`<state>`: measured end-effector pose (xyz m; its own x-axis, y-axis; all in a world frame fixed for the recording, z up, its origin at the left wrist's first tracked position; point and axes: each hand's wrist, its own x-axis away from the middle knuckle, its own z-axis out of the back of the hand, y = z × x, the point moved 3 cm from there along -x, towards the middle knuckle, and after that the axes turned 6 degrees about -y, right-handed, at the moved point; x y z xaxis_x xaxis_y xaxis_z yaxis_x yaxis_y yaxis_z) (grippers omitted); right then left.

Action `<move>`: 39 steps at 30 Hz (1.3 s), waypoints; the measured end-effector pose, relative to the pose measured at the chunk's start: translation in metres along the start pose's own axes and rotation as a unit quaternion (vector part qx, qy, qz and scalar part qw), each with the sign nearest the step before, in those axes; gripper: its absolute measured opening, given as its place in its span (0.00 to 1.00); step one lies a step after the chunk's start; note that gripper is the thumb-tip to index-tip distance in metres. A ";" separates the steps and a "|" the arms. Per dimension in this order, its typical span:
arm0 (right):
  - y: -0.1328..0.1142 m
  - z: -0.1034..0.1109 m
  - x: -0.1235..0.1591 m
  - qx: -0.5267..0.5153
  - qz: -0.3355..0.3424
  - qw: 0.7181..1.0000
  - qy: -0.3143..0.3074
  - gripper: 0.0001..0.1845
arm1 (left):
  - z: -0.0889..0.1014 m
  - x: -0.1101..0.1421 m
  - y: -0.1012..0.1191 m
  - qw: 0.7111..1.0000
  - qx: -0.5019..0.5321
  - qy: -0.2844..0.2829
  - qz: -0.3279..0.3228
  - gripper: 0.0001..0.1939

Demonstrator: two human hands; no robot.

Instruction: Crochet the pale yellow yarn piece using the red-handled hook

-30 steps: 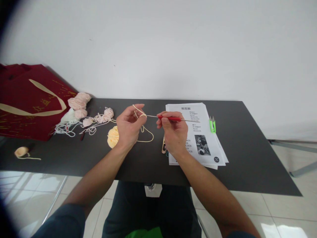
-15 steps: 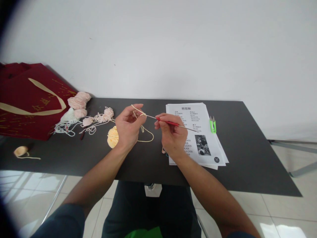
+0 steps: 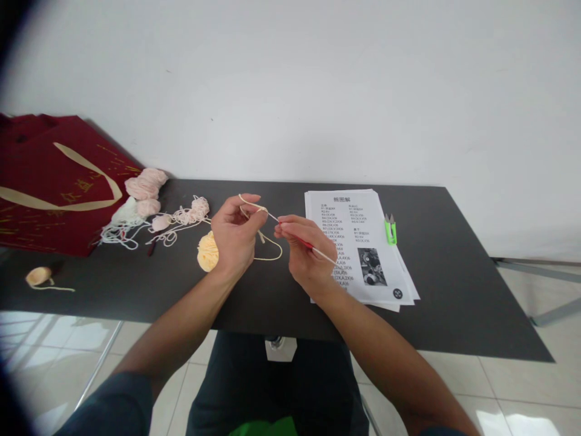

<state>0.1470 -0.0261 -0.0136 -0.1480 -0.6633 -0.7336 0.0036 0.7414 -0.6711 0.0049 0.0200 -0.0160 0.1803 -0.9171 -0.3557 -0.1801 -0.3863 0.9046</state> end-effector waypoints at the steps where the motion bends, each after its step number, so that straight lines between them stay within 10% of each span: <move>1: 0.000 0.001 0.002 0.022 0.013 1.000 -0.011 0.20 | 0.000 0.000 0.000 1.000 0.001 0.004 0.002 0.12; 15: 0.011 0.008 0.006 0.167 0.074 0.970 -0.157 0.27 | 0.000 -0.002 -0.003 0.996 -0.013 0.044 0.078 0.16; 28: 0.028 0.004 0.008 0.034 -0.076 0.995 -0.054 0.15 | -0.003 -0.013 -0.003 0.933 0.246 -0.051 0.257 0.27; 39: 0.033 0.009 -0.014 -0.165 -0.186 0.969 0.017 0.06 | -0.006 -0.011 -0.002 0.940 0.213 -0.089 0.252 0.29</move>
<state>0.1581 0.0067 -0.0266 -0.1110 -0.8910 -0.4402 -0.3710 0.4481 -0.8134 0.0085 0.0315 -0.0122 -0.1890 -0.9817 0.0244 -0.5765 0.1310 0.8065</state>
